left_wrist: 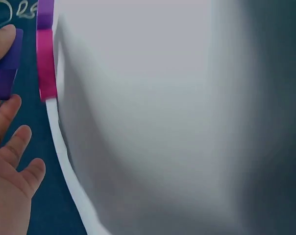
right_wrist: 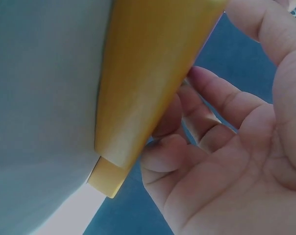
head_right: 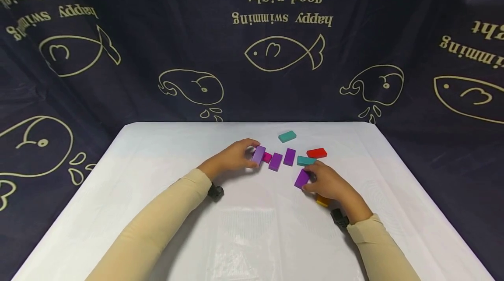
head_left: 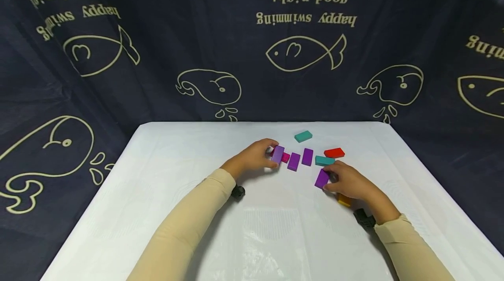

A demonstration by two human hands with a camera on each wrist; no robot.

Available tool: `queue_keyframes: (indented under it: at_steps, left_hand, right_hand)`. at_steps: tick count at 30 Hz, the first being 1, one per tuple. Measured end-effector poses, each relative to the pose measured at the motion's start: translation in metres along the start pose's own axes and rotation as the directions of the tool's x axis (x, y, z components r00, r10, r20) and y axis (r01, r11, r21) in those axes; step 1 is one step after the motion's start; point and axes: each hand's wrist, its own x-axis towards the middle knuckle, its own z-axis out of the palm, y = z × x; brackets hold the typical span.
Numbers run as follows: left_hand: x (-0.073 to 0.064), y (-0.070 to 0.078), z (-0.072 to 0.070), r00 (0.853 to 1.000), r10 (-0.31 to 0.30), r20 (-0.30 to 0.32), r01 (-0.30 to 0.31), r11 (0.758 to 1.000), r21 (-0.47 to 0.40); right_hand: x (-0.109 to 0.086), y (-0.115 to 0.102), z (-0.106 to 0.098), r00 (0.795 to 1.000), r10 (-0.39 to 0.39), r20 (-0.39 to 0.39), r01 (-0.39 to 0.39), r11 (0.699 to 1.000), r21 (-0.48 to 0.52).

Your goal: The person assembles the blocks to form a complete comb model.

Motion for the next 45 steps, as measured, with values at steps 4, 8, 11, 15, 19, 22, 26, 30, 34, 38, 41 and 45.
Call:
queue_keyframes:
  at_steps: [4, 8, 11, 15, 19, 22, 26, 30, 34, 38, 41, 45]
  left_hand:
    - [-0.007, -0.011, -0.009, 0.999, -0.017, -0.042, 0.017, 1.000, 0.003]
    - [-0.014, -0.021, -0.016, 0.997, -0.052, -0.063, 0.052, 0.999, -0.004]
    - [-0.018, -0.029, -0.021, 0.994, -0.085, -0.071, 0.085, 0.996, 0.002]
    - [-0.019, -0.040, -0.026, 0.990, -0.121, -0.074, 0.124, 0.992, 0.024]
    - [-0.015, -0.049, -0.032, 0.986, -0.157, -0.060, 0.160, 0.986, 0.054]
    - [-0.010, -0.054, -0.036, 0.983, -0.176, -0.056, 0.180, 0.981, 0.070]
    - [-0.004, -0.057, -0.039, 0.978, -0.204, -0.054, 0.207, 0.976, 0.066]
    - [0.000, -0.058, -0.039, 0.973, -0.227, -0.043, 0.229, 0.972, 0.057]
    - [0.002, -0.058, -0.038, 0.971, -0.236, -0.041, 0.239, 0.966, 0.095]
    - [0.003, -0.059, -0.038, 0.970, -0.243, -0.022, 0.244, 0.962, 0.124]
    - [0.002, -0.064, -0.038, 0.972, -0.235, -0.011, 0.235, 0.965, 0.119]
    - [0.001, -0.072, -0.038, 0.979, -0.204, -0.012, 0.205, 0.976, 0.079]
  right_hand:
    - [0.001, 0.002, 0.000, 1.000, 0.015, 0.005, -0.015, 1.000, -0.002]
    - [0.002, 0.003, 0.001, 1.000, 0.017, 0.004, -0.017, 1.000, 0.003]
    - [0.002, 0.003, 0.001, 1.000, 0.024, 0.009, -0.024, 1.000, 0.015]
    - [0.001, 0.004, 0.001, 0.999, 0.029, 0.016, -0.030, 0.999, 0.022]
    - [0.000, 0.005, 0.000, 0.999, 0.031, 0.012, -0.031, 0.999, 0.018]
    - [0.000, 0.005, 0.000, 0.999, 0.035, 0.011, -0.035, 0.999, 0.023]
    - [-0.001, 0.005, 0.000, 0.999, 0.045, 0.014, -0.045, 0.999, 0.030]
    - [-0.001, 0.003, 0.001, 0.999, 0.050, 0.015, -0.050, 0.998, 0.038]
    - [0.000, 0.001, 0.002, 0.999, 0.049, 0.015, -0.050, 0.998, 0.038]
    - [0.000, 0.001, 0.002, 0.999, 0.052, 0.015, -0.052, 0.998, 0.033]
    - [0.001, 0.001, 0.002, 0.999, 0.045, 0.012, -0.045, 0.998, 0.033]
    - [0.001, 0.002, 0.002, 1.000, 0.028, 0.004, -0.028, 0.999, 0.032]
